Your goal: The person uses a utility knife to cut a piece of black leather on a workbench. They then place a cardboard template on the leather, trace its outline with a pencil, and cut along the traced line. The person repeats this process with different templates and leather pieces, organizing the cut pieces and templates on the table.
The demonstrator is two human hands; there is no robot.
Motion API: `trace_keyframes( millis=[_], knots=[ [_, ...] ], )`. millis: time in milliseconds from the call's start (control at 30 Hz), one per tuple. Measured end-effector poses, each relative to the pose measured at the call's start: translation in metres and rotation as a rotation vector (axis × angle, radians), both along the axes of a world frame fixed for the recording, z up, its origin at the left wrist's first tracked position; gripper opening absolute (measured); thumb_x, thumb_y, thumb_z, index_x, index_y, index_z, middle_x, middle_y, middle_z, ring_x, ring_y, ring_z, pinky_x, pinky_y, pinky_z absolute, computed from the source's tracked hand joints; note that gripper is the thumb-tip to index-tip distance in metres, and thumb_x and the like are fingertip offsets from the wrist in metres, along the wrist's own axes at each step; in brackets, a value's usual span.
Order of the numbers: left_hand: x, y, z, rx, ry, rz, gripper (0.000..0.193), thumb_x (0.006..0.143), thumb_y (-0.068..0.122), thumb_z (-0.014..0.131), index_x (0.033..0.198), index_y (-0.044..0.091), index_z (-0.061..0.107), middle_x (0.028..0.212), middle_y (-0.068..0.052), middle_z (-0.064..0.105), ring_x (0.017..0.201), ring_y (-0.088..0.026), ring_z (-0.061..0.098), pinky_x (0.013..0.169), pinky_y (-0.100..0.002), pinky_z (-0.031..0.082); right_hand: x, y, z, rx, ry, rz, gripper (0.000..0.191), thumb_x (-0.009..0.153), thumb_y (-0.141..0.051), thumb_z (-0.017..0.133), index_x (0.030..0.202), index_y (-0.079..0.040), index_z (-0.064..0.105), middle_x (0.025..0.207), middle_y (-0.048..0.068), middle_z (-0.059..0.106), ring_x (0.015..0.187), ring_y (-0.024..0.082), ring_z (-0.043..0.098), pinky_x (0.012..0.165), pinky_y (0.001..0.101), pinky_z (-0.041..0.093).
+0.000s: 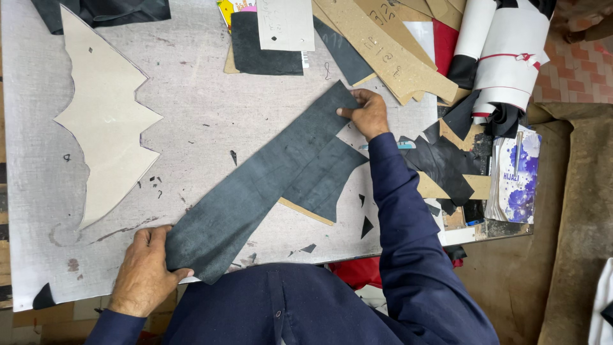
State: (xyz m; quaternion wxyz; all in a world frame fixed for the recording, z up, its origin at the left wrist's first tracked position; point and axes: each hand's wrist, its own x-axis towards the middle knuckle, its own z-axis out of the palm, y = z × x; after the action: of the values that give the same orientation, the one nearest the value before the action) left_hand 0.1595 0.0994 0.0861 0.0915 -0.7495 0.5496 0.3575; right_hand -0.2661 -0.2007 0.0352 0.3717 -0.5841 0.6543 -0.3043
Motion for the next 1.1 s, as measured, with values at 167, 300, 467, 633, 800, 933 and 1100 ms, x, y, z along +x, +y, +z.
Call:
trace_keyframes(
  millis=[167,300,467,633,800,933,1100],
  knots=[
    [0.016,-0.005,-0.004,0.290,0.173,0.140,0.071,0.084,0.037,0.084,0.144,0.011,0.056,0.103,-0.021,0.079,0.087,-0.036,0.074,0.083,-0.043,0.063,-0.004,-0.002,0.023,0.076,-0.241,0.113,0.031,0.087,0.000,0.075,0.117,0.002,0.067,0.104,0.002,0.074,0.079,0.011,0.069,0.067,0.0281,0.060],
    [0.033,-0.005,-0.031,0.052,0.802,0.384,0.041,0.087,0.024,0.070,0.123,0.005,0.072,0.099,-0.012,0.081,0.086,-0.018,0.079,0.078,-0.035,0.064,0.005,-0.018,0.049,-0.031,-0.440,0.131,0.031,0.091,0.000,0.075,0.120,0.005,0.065,0.105,0.008,0.072,0.079,0.013,0.067,0.065,0.0287,0.061],
    [0.061,-0.023,-0.062,-0.047,1.051,0.473,0.037,0.091,0.017,0.067,0.124,0.002,0.071,0.104,-0.013,0.080,0.088,-0.018,0.074,0.076,-0.035,0.061,0.021,-0.025,0.066,-0.308,-0.285,0.090,0.051,0.091,-0.010,0.080,0.134,0.001,0.056,0.121,0.017,0.069,0.106,0.021,0.071,0.087,0.0342,0.063],
    [0.061,-0.038,-0.074,-0.092,0.912,0.384,0.042,0.089,0.017,0.070,0.129,0.002,0.069,0.116,-0.012,0.078,0.105,-0.019,0.071,0.090,-0.035,0.056,0.039,0.067,0.052,-0.144,0.441,0.287,0.090,0.079,-0.038,0.091,0.147,0.002,0.047,0.141,0.031,0.057,0.129,0.043,0.059,0.109,0.0475,0.050],
    [0.056,-0.057,-0.059,-0.105,0.642,0.206,0.065,0.087,0.023,0.079,0.139,-0.006,0.051,0.128,-0.021,0.065,0.121,-0.024,0.063,0.101,-0.038,0.051,0.058,0.141,0.047,-0.078,0.671,0.252,0.122,0.055,-0.038,0.099,0.151,0.001,0.034,0.143,0.028,0.050,0.132,0.043,0.048,0.110,0.0494,0.039],
    [0.038,-0.087,-0.047,-0.187,0.709,0.210,0.058,0.093,0.023,0.071,0.139,-0.006,0.051,0.130,-0.021,0.064,0.120,-0.026,0.063,0.100,-0.037,0.052,0.065,0.142,0.058,-0.032,0.690,0.217,0.125,0.051,-0.036,0.099,0.153,-0.006,0.035,0.134,0.021,0.058,0.125,0.039,0.053,0.106,0.0498,0.041],
    [0.009,-0.111,-0.044,-0.267,0.873,0.214,0.043,0.093,0.016,0.064,0.132,-0.001,0.058,0.123,-0.015,0.071,0.113,-0.022,0.067,0.097,-0.035,0.053,0.050,0.136,0.062,0.144,0.561,0.250,0.107,0.056,-0.038,0.101,0.143,-0.005,0.048,0.128,0.022,0.057,0.120,0.037,0.057,0.100,0.0456,0.049]
  ],
)
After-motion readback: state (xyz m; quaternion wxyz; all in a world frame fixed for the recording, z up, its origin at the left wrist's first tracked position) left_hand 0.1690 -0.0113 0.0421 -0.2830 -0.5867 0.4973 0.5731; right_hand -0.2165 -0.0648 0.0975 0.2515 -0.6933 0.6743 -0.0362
